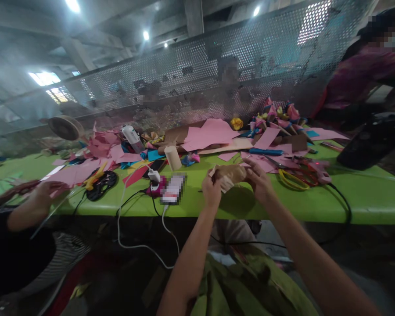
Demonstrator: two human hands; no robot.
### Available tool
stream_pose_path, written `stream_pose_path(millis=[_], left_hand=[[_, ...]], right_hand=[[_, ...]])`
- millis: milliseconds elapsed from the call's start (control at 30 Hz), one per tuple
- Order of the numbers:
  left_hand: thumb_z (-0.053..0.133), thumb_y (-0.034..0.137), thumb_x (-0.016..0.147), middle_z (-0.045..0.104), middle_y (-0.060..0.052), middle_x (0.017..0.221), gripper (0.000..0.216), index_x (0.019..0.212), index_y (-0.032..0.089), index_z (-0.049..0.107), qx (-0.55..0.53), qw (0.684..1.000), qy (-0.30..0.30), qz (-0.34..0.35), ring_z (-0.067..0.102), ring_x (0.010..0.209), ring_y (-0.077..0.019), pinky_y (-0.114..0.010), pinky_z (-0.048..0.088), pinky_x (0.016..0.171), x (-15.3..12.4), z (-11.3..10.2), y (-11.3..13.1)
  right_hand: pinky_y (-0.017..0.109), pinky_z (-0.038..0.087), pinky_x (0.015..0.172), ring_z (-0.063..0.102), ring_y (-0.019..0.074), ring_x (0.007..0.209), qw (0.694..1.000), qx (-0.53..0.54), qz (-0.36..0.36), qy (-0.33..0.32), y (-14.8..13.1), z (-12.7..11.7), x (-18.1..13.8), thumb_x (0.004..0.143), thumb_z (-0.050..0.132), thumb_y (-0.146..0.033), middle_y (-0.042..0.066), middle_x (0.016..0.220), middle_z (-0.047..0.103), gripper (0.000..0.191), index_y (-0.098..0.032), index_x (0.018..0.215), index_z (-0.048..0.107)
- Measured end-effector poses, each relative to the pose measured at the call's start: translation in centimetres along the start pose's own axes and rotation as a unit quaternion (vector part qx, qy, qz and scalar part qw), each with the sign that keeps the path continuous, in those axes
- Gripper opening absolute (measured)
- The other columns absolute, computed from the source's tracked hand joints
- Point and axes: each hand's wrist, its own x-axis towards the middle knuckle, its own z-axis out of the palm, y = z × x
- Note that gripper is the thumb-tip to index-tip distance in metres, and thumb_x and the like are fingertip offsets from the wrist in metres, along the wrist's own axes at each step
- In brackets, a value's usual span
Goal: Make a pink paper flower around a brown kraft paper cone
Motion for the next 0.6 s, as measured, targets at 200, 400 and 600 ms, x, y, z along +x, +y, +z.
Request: stream_pose_path(millis=[200, 400, 600], left_hand=[[0.063, 0.032, 0.088, 0.071, -0.007, 0.098, 0.016, 0.097, 0.019, 0.064, -0.079, 0.996, 0.027, -0.028, 0.066, 0.093, -0.0195, -0.033, 0.051, 0.089, 0.56, -0.02, -0.21], [0.07, 0.034, 0.081, 0.061, 0.002, 0.074, 0.018, 0.08, 0.019, 0.06, -0.131, 0.987, -0.063, -0.061, 0.058, 0.072, -0.0128, -0.025, 0.047, 0.073, 0.26, 0.42, 0.0], [0.069, 0.039, 0.083, 0.066, 0.001, 0.079, 0.021, 0.089, 0.019, 0.065, -0.15, 0.982, -0.078, -0.087, 0.061, 0.076, -0.0141, -0.025, 0.049, 0.072, 0.42, 0.47, -0.41]], right_hand=[[0.033, 0.054, 0.067, 0.066, 0.0215, 0.079, 1.0, -0.007, 0.009, -0.014, 0.33, 0.33, 0.3, 0.058, 0.087, -0.047, 0.002, 0.089, 0.073, 0.046, -0.027, 0.095, 0.069], [0.034, 0.052, 0.075, 0.062, 0.0191, 0.078, 0.997, -0.028, -0.061, 0.043, 0.65, -0.09, 0.37, 0.063, 0.083, -0.036, -0.001, 0.082, 0.069, 0.028, -0.028, 0.086, 0.069], [0.039, 0.051, 0.081, 0.062, 0.0225, 0.084, 0.988, -0.076, -0.124, 0.052, 0.65, -0.19, 0.15, 0.066, 0.073, -0.027, 0.0, 0.083, 0.068, 0.012, -0.029, 0.078, 0.074]])
